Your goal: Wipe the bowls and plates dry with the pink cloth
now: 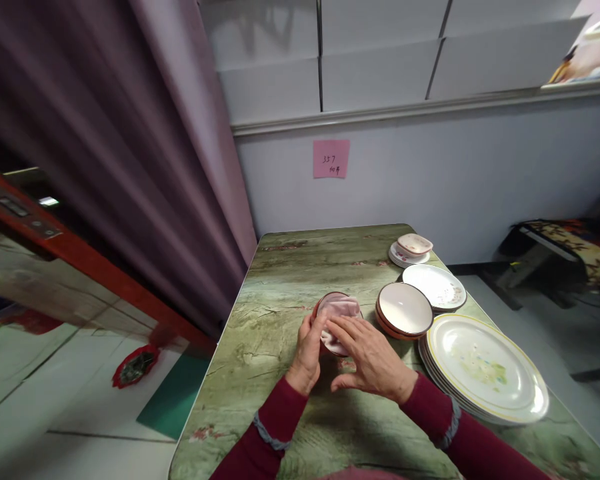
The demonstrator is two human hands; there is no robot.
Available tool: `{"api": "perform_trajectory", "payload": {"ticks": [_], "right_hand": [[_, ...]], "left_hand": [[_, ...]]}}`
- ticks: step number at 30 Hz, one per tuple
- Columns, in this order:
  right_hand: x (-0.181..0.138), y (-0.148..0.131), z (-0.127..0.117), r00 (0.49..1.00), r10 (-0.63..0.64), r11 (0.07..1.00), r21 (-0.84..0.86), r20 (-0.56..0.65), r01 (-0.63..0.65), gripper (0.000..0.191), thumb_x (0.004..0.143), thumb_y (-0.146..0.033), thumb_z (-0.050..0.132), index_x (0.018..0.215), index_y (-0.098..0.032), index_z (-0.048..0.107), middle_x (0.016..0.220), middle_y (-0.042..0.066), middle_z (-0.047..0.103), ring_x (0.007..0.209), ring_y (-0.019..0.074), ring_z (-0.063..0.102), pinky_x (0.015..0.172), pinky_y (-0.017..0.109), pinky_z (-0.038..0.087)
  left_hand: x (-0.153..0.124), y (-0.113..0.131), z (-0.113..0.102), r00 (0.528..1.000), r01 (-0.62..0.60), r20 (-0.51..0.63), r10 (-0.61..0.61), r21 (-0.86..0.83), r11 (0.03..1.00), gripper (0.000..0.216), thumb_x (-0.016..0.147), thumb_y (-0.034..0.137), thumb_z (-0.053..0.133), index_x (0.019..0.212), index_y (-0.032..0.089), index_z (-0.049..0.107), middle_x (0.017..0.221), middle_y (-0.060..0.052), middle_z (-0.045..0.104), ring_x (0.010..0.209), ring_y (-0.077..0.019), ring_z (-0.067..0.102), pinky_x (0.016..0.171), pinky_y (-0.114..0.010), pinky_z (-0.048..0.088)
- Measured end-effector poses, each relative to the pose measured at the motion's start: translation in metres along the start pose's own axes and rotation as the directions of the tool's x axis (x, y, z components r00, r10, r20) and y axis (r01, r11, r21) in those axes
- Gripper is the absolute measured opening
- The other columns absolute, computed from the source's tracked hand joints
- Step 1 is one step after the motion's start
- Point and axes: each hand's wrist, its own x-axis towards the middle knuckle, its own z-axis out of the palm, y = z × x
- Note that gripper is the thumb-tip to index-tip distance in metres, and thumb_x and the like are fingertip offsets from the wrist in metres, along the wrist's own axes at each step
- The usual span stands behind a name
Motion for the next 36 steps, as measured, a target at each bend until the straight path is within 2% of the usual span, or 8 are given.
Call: {"api": "perform_trajectory", "payload": {"ticks": [6, 9, 12, 16, 19, 24, 30, 36], "right_hand": [[0.006, -0.009, 0.016, 0.979, 0.201, 0.979, -0.046, 0.022, -0.2, 0.091, 0.059, -0.035, 0.09, 0.138, -0.011, 0.05, 0.147, 0.023, 0.047, 0.134, 0.0395, 0.045, 0.112, 0.057, 0.036], [0.006, -0.015, 0.018, 0.981, 0.196, 0.98, -0.014, 0.003, -0.196, 0.06, 0.067, -0.024, 0.082, 0.121, -0.012, 0.06, 0.151, 0.023, 0.041, 0.139, 0.0396, 0.039, 0.112, 0.058, 0.035], [0.004, -0.017, 0.015, 0.99, 0.141, 0.988, 0.055, 0.022, -0.142, 0.047, 0.077, -0.017, 0.072, 0.121, -0.013, 0.058, 0.138, 0.019, 0.056, 0.127, 0.0316, 0.053, 0.107, 0.049, 0.043], [0.001, -0.008, 0.011, 0.995, 0.104, 0.993, 0.06, 0.008, -0.105, 0.042, 0.088, -0.018, 0.063, 0.13, -0.019, 0.056, 0.112, 0.01, 0.07, 0.102, 0.0241, 0.064, 0.093, 0.039, 0.051], [-0.001, 0.004, 0.015, 0.993, 0.074, 0.995, -0.062, -0.093, -0.08, 0.047, 0.089, -0.022, 0.062, 0.136, -0.02, 0.055, 0.121, 0.012, 0.067, 0.11, 0.0272, 0.062, 0.1, 0.045, 0.048], [-0.002, 0.011, 0.037, 0.969, -0.043, 0.987, -0.163, -0.243, 0.003, 0.038, 0.091, -0.018, 0.055, 0.129, -0.019, 0.061, 0.127, 0.015, 0.065, 0.119, 0.029, 0.058, 0.107, 0.05, 0.043], [0.014, -0.014, 0.049, 0.911, 0.195, 0.98, 0.095, -0.363, -0.172, 0.038, 0.091, -0.016, 0.046, 0.127, -0.016, 0.059, 0.115, 0.015, 0.069, 0.096, 0.0248, 0.066, 0.079, 0.037, 0.056], [0.011, 0.006, 0.042, 0.941, -0.123, 0.987, -0.14, -0.316, 0.082, 0.026, 0.094, -0.016, 0.051, 0.116, -0.017, 0.064, 0.128, 0.013, 0.066, 0.126, 0.0251, 0.056, 0.112, 0.049, 0.04]], "left_hand": [[-0.002, -0.008, 0.005, 0.998, 0.02, 0.067, -0.021, 0.026, 0.999, 0.051, 0.073, 0.046, 0.081, 0.111, 0.015, 0.069, 0.105, -0.012, 0.075, 0.097, -0.0261, 0.07, 0.085, -0.035, 0.052], [0.0, -0.008, 0.004, 0.996, 0.023, 0.087, -0.023, 0.01, 1.0, 0.051, 0.073, 0.049, 0.08, 0.109, 0.014, 0.07, 0.101, -0.011, 0.075, 0.094, -0.0258, 0.07, 0.083, -0.033, 0.052], [0.005, -0.001, 0.001, 0.998, -0.032, 0.05, 0.029, 0.06, 0.998, 0.049, 0.072, 0.05, 0.08, 0.103, 0.013, 0.071, 0.093, -0.01, 0.075, 0.087, -0.0239, 0.069, 0.079, -0.032, 0.051], [0.011, 0.007, -0.004, 0.997, -0.06, 0.058, 0.052, 0.145, 0.988, 0.049, 0.07, 0.048, 0.082, 0.103, 0.014, 0.07, 0.092, -0.008, 0.073, 0.081, -0.0206, 0.067, 0.075, -0.03, 0.05], [0.013, 0.008, -0.003, 0.993, -0.073, 0.105, 0.055, 0.176, 0.982, 0.044, 0.07, 0.044, 0.082, 0.1, 0.015, 0.067, 0.09, -0.007, 0.072, 0.082, -0.0205, 0.067, 0.077, -0.03, 0.05], [0.004, -0.003, 0.007, 0.997, -0.073, 0.042, 0.071, 0.049, 0.996, 0.051, 0.071, 0.038, 0.082, 0.111, 0.02, 0.057, 0.096, -0.005, 0.071, 0.083, -0.0196, 0.069, 0.077, -0.031, 0.052], [-0.003, -0.016, 0.012, 0.986, -0.161, 0.024, 0.164, -0.112, 0.981, 0.044, 0.074, 0.034, 0.08, 0.108, 0.021, 0.056, 0.097, -0.002, 0.069, 0.088, -0.017, 0.068, 0.083, -0.028, 0.051], [0.02, 0.012, -0.009, 0.998, -0.058, -0.008, 0.058, -0.049, 0.997, 0.039, 0.065, 0.035, 0.085, 0.09, 0.017, 0.062, 0.078, 0.0, 0.069, 0.071, -0.0169, 0.066, 0.07, -0.028, 0.05]]}}
